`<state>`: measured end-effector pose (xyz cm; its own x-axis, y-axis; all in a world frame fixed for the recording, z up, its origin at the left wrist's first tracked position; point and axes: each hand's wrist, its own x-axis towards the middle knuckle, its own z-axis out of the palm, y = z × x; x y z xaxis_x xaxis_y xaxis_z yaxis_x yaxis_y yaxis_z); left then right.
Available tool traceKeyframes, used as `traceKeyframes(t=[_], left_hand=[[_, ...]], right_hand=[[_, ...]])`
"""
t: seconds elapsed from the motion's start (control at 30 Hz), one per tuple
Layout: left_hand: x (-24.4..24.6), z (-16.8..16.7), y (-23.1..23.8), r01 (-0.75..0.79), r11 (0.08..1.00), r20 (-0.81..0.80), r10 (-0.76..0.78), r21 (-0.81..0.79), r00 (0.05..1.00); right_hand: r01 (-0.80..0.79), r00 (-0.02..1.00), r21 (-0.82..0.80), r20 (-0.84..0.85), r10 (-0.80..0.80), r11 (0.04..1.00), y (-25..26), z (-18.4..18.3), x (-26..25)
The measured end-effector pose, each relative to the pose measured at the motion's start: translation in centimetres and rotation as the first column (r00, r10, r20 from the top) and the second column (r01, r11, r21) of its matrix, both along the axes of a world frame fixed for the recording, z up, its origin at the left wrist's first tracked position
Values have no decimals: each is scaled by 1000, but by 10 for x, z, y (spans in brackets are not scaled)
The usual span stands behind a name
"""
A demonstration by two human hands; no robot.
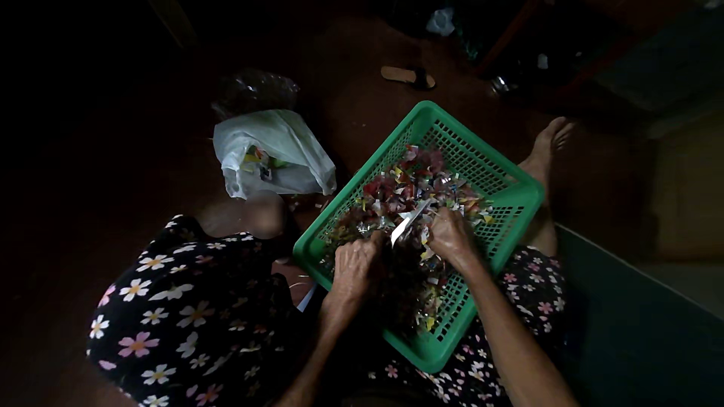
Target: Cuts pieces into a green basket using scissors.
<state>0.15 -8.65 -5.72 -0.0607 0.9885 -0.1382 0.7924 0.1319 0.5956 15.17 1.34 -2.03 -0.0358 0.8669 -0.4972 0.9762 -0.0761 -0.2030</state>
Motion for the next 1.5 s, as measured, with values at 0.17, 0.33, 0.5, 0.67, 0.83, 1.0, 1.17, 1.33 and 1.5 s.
traceKeyframes(t=[0.17,0.33,0.5,0.67,0.83,1.0,1.17,1.33,1.5], left_hand=[[-4,9,-1,98,978,-14,-102,-182,995],[17,-13,2,77,997,-34,-76,17,997],[13,-4,-1,88,995,7,-88,43,996],[3,12,0,228,957,89,-215,-181,973],[-26,20,-13,212,965,185,-183,-152,965],[-35,6,-12,-31,1000,223,31,-3,974],[-37,8,-10,-170,978,239,137,122,961],[-43,13,-11,-167,981,314,127,102,941],[-39,26,-10,-6,1000,200,8,-10,980]], right_hand=[[24,999,40,35,-26,999,-3,7,9],[52,997,47,-52,-50,998,-10,3,1],[139,985,-15,-103,-139,990,-6,6,1],[78,995,136,44,-85,988,-8,0,3],[-220,975,-198,0,224,955,1,19,31],[-23,972,196,-224,68,980,30,4,65],[262,895,337,-436,-97,904,50,-31,13],[-346,853,494,-188,487,798,14,-49,-42],[-538,808,382,-20,589,751,-25,-64,-9]])
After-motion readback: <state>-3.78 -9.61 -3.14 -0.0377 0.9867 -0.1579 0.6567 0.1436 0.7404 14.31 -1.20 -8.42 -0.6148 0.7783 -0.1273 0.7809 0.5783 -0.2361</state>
